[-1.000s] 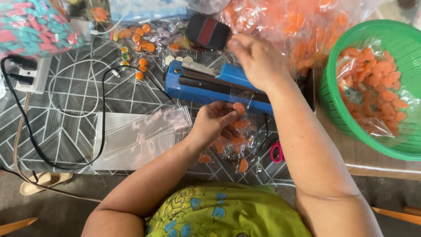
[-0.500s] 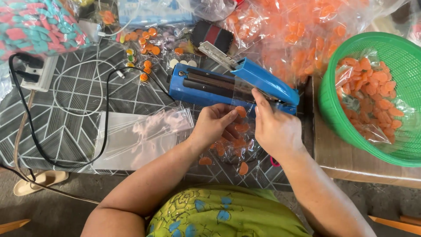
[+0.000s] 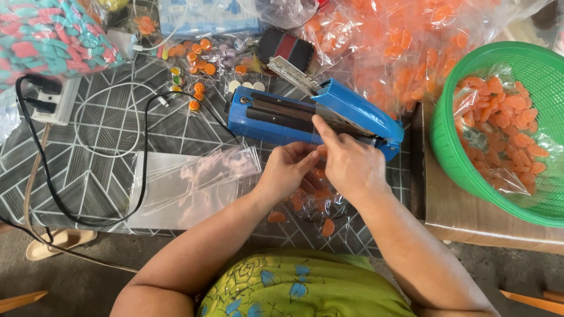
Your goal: Packaging small orange items into plastic bags and sealing them with a heat sealer
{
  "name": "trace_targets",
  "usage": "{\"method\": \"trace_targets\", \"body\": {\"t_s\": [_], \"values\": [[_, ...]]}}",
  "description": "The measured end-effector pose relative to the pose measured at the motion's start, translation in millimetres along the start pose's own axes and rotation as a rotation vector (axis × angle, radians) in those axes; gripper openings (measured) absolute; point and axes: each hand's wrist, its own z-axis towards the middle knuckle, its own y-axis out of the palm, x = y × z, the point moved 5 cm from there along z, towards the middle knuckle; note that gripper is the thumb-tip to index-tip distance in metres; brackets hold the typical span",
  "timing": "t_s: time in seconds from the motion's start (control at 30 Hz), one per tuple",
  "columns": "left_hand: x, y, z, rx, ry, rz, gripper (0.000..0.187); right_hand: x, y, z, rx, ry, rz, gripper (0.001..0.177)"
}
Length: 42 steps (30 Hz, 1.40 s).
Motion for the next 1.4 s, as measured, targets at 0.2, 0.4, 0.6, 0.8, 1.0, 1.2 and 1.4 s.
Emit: {"method": "trace_targets", "body": {"t_s": [0.2, 0.4, 0.6, 0.8, 1.0, 1.2, 1.4], "values": [[18, 2, 8, -0.011, -0.044, 0.148, 0.037, 27, -2, -23, 0.147, 0.068, -0.078, 0.056], [34, 19, 30, 0.074, 0.034, 0.609, 0.023, 31, 0, -33, 0.177, 0.052, 0.078, 0.079], [21, 10, 4, 0.137, 0.411, 0.699, 0.017, 48, 4, -59, 0.376, 0.148, 0.858, 0.024], [19, 5, -24, 0.086, 0.345, 0.41, 0.021, 13, 8, -62, -0.052, 0.34, 1.492, 0.014], [32, 19, -21, -0.005, 0.078, 0.067, 0.054, 11, 41, -87, -0.148, 0.419, 1.723, 0.014], [17, 13, 7, -0.052, 0.079, -0.266, 0.043, 7, 29, -104, -0.215, 0.413, 1.635, 0.018], [6, 18, 11, 0.019, 0.054, -0.303, 0.037, 8, 53, -122, -0.284, 0.455, 1.59, 0.019]]}}
